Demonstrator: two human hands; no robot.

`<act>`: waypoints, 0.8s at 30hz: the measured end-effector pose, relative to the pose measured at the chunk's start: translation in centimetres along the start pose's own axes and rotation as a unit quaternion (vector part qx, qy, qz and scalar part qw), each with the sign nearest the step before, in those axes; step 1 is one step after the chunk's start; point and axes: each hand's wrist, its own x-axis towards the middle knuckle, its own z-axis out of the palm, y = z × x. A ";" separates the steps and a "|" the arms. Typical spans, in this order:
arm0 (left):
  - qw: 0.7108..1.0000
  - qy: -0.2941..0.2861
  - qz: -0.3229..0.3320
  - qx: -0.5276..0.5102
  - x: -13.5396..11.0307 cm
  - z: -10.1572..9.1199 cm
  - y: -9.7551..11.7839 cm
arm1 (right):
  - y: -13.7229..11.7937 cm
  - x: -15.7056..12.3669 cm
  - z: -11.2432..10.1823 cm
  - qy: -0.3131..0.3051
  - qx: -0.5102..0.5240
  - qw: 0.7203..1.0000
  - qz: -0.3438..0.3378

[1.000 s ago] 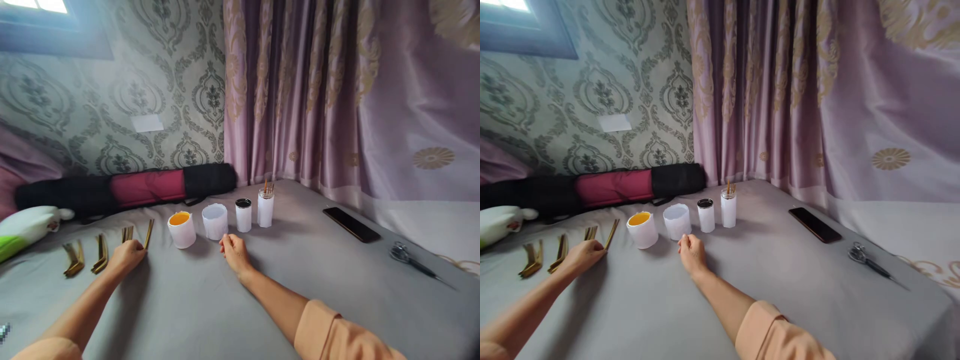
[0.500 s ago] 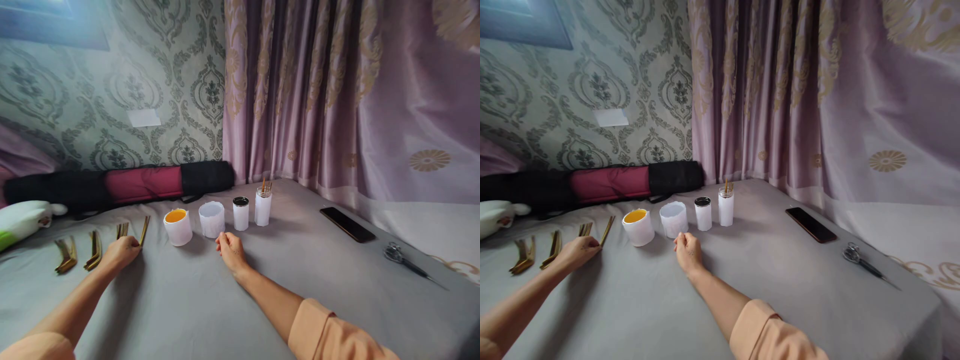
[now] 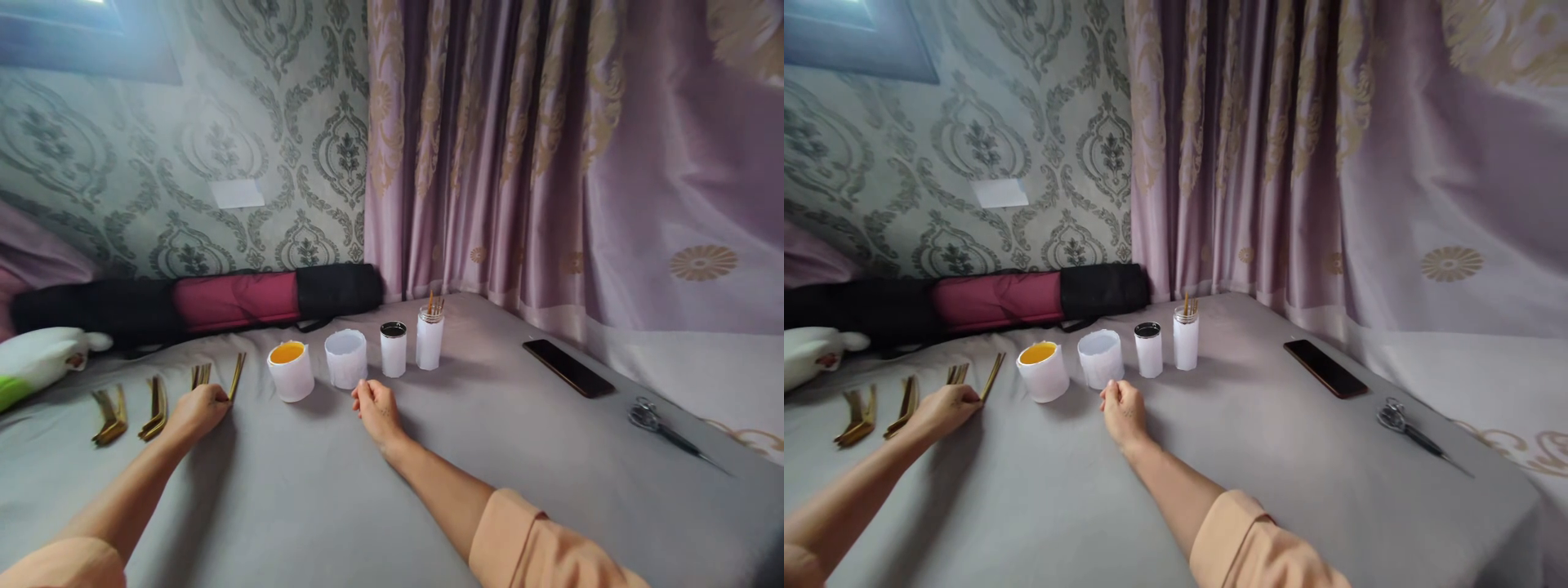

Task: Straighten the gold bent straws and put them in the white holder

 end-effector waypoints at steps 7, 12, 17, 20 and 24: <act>1.000 0.002 -0.005 -0.003 0.1 0.1 -0.1 | 0.2 0.1 0.0 0.002 0.002 1.000 0.002; 1.000 -0.001 -0.007 -0.006 0.1 -0.1 0.0 | 0.1 0.1 -0.1 0.002 -0.001 1.000 0.000; 1.000 -0.001 -0.004 -0.005 -0.1 -0.3 0.2 | 0.2 0.0 0.0 -0.001 0.005 1.000 0.001; 1.000 -0.004 -0.006 -0.006 -0.2 -0.4 0.3 | 0.3 0.1 0.0 0.001 0.001 1.000 -0.003; 1.000 -0.006 -0.008 -0.006 -0.2 -0.5 0.3 | 0.2 0.1 -0.1 0.000 -0.005 1.000 0.005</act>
